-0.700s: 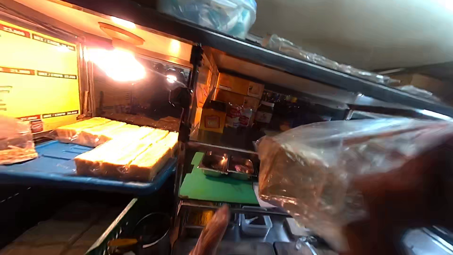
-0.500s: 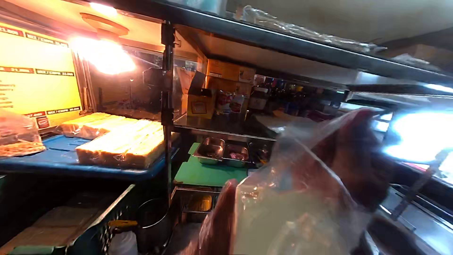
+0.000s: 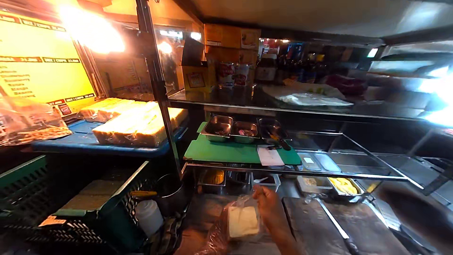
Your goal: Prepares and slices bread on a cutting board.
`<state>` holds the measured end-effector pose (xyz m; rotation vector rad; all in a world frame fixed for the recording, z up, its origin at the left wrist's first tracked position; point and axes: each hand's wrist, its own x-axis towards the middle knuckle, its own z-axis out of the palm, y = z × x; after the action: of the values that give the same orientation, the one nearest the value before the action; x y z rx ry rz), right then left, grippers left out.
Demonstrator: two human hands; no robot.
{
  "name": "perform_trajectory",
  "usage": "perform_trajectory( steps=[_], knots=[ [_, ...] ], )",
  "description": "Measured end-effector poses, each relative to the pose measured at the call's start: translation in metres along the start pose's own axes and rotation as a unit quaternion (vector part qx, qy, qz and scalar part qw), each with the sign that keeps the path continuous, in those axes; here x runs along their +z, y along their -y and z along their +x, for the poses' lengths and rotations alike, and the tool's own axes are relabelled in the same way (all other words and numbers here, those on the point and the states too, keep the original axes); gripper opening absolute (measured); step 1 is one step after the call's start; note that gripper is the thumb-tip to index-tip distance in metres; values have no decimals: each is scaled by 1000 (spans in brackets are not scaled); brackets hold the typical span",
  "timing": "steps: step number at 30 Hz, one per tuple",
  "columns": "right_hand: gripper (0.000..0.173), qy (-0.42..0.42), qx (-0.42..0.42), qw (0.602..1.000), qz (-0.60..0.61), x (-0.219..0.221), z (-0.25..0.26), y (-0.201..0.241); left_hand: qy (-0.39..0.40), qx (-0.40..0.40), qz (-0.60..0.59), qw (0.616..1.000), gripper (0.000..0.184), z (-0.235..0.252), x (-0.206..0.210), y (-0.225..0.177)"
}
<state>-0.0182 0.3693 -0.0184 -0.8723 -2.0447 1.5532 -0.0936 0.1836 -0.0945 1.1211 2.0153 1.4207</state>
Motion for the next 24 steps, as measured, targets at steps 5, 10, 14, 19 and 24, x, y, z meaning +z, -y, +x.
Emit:
perform_trajectory(
  steps=[5,10,14,19,24],
  knots=[
    [37,-2,42,993,107,26,-2,-51,57,22,-56,997,121,-11,-6,60],
    [25,76,7,996,50,22,-10,-55,-94,-53,-95,990,88,-11,-19,-4],
    [21,84,63,993,58,30,-15,-53,-88,-177,109,974,67,33,-15,-21],
    [19,81,47,996,-10,24,-24,-47,-51,-210,90,972,56,54,-19,-31],
    [21,-6,22,992,-122,12,1,-49,-43,-212,67,974,23,67,-30,-18]
  ],
)
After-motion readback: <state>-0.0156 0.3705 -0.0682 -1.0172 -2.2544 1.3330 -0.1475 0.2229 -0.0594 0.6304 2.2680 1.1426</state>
